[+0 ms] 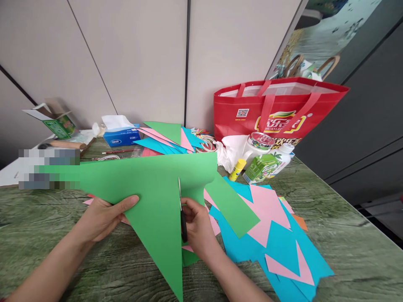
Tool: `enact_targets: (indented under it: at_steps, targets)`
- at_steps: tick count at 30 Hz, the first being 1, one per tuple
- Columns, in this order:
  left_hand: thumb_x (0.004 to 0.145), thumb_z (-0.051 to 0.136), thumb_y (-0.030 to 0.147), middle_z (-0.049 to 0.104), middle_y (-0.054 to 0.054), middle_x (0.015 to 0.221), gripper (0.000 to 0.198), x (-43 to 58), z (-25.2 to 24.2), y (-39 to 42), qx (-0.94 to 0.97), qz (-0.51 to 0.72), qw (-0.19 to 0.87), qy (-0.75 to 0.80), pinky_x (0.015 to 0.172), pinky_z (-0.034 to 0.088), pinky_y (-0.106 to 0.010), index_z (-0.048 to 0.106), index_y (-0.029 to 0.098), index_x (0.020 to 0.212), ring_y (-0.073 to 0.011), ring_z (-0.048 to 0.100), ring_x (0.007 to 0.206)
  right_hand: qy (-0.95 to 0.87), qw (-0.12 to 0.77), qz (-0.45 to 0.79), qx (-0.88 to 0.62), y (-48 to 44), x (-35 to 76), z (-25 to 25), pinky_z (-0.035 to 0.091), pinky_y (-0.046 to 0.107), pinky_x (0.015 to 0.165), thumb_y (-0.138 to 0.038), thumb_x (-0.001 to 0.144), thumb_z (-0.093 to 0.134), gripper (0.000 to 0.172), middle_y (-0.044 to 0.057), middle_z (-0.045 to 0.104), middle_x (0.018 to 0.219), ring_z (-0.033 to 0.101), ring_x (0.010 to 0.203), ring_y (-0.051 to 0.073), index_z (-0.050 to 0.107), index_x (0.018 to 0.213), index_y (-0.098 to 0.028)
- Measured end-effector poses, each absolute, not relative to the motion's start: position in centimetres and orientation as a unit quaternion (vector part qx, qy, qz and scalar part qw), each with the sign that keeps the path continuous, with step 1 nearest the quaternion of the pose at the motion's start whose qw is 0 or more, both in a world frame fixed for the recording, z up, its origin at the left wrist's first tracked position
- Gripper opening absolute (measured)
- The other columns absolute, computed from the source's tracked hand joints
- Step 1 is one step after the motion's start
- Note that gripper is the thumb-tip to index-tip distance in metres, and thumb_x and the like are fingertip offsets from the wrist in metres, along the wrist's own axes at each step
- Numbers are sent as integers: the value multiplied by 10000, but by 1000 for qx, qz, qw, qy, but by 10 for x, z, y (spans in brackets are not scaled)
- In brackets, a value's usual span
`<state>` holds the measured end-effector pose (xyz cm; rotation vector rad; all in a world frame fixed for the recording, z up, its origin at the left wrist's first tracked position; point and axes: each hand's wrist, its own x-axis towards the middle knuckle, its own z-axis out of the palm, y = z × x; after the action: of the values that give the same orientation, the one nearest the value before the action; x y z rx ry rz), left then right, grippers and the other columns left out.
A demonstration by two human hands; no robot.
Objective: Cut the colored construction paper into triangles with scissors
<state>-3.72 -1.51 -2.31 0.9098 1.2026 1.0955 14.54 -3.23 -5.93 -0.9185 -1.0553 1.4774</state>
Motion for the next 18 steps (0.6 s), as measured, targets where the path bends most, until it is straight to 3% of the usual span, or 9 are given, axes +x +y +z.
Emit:
enact_targets:
  at_steps: [3, 7, 18]
  targets:
    - [583, 734, 274, 721, -22, 669, 209, -35, -23, -16, 399, 445, 631, 494, 409, 562, -296, 667, 171, 753, -213, 661, 540, -450, 545, 593, -385, -31, 146, -58, 516, 261, 626, -212, 574, 749, 268, 22, 711, 785, 642, 702, 181, 659, 826, -198]
    - [617, 717, 243, 721, -12, 690, 190, -34, -23, -17, 390, 429, 675, 456, 419, 577, -315, 655, 164, 779, -211, 668, 547, -474, 552, 563, -392, -30, 148, -61, 511, 265, 669, -193, 596, 734, 244, 34, 702, 840, 637, 761, 190, 643, 822, -188]
    - [635, 706, 180, 723, 8, 698, 166, -35, -25, -17, 379, 446, 682, 439, 397, 581, -292, 643, 158, 787, -193, 668, 531, -441, 554, 591, -386, -31, 147, -61, 521, 263, 627, -184, 585, 738, 262, 21, 717, 825, 650, 725, 188, 659, 835, -189]
